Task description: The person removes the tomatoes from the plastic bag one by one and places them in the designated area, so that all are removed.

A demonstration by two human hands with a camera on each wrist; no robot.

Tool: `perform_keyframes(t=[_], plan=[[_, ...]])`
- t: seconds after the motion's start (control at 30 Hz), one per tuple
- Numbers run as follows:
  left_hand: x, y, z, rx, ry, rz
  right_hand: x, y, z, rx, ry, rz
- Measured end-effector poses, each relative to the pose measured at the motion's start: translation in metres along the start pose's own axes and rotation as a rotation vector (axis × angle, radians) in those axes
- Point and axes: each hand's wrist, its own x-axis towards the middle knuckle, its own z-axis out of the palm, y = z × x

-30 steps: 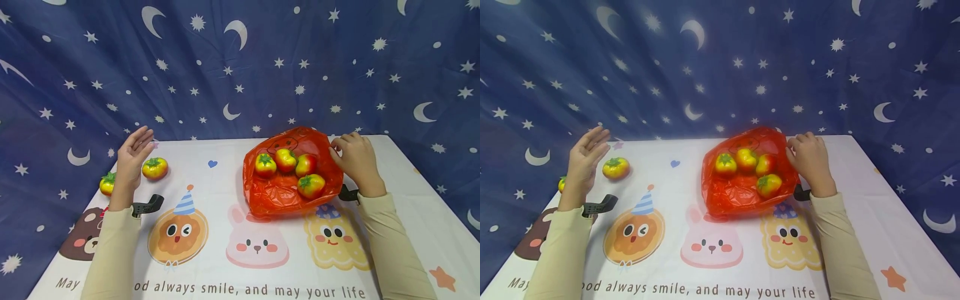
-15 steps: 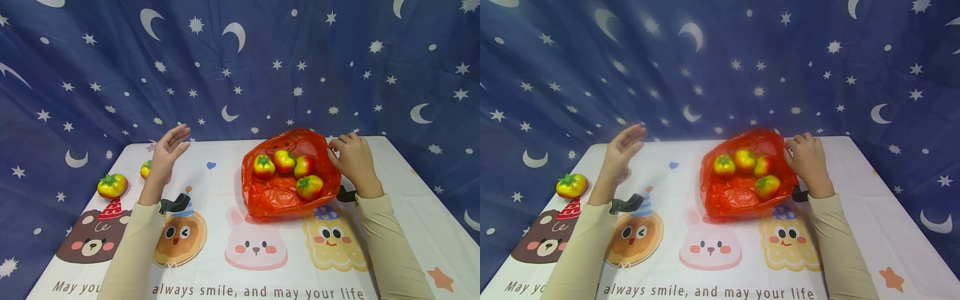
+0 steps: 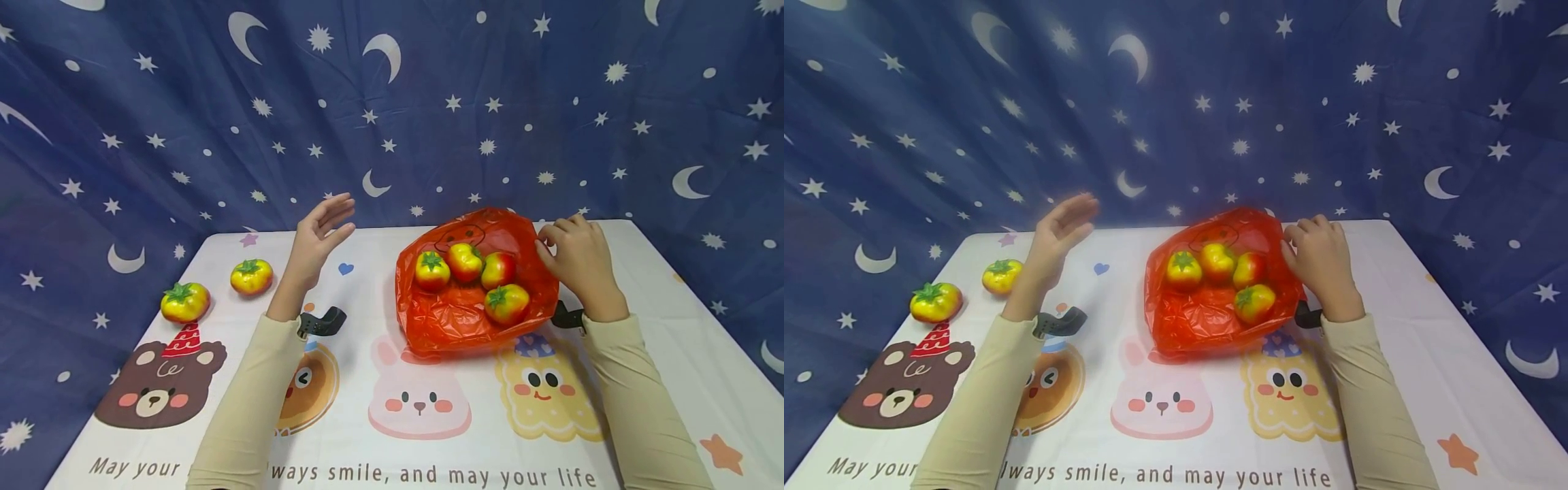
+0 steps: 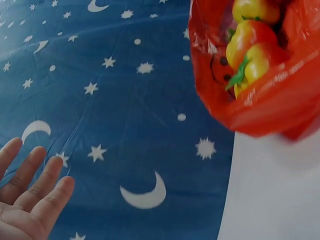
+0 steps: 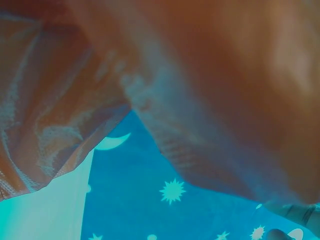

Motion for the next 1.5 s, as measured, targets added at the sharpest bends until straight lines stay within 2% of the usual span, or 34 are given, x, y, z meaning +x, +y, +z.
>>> perform_keyframes(t=[0.43,0.63,0.93,1.33,1.5], plan=[[0.017,-0.014,0.034,-0.023,-0.052,0.029,0.002,-0.001,-0.002,0.005,0.002,-0.002],[0.023,-0.026,0.049,-0.028,-0.069,0.043,0.002,-0.002,-0.002,0.011,-0.01,0.013],[0.029,-0.043,0.068,-0.054,-0.11,0.031,0.003,-0.002,-0.002,0.016,-0.003,0.005],[0.031,-0.066,0.091,-0.074,-0.225,0.001,0.001,-0.002,-0.002,0.02,-0.012,0.013],[0.03,-0.073,0.097,-0.04,-0.272,-0.014,-0.001,-0.002,-0.001,0.017,-0.023,0.023]])
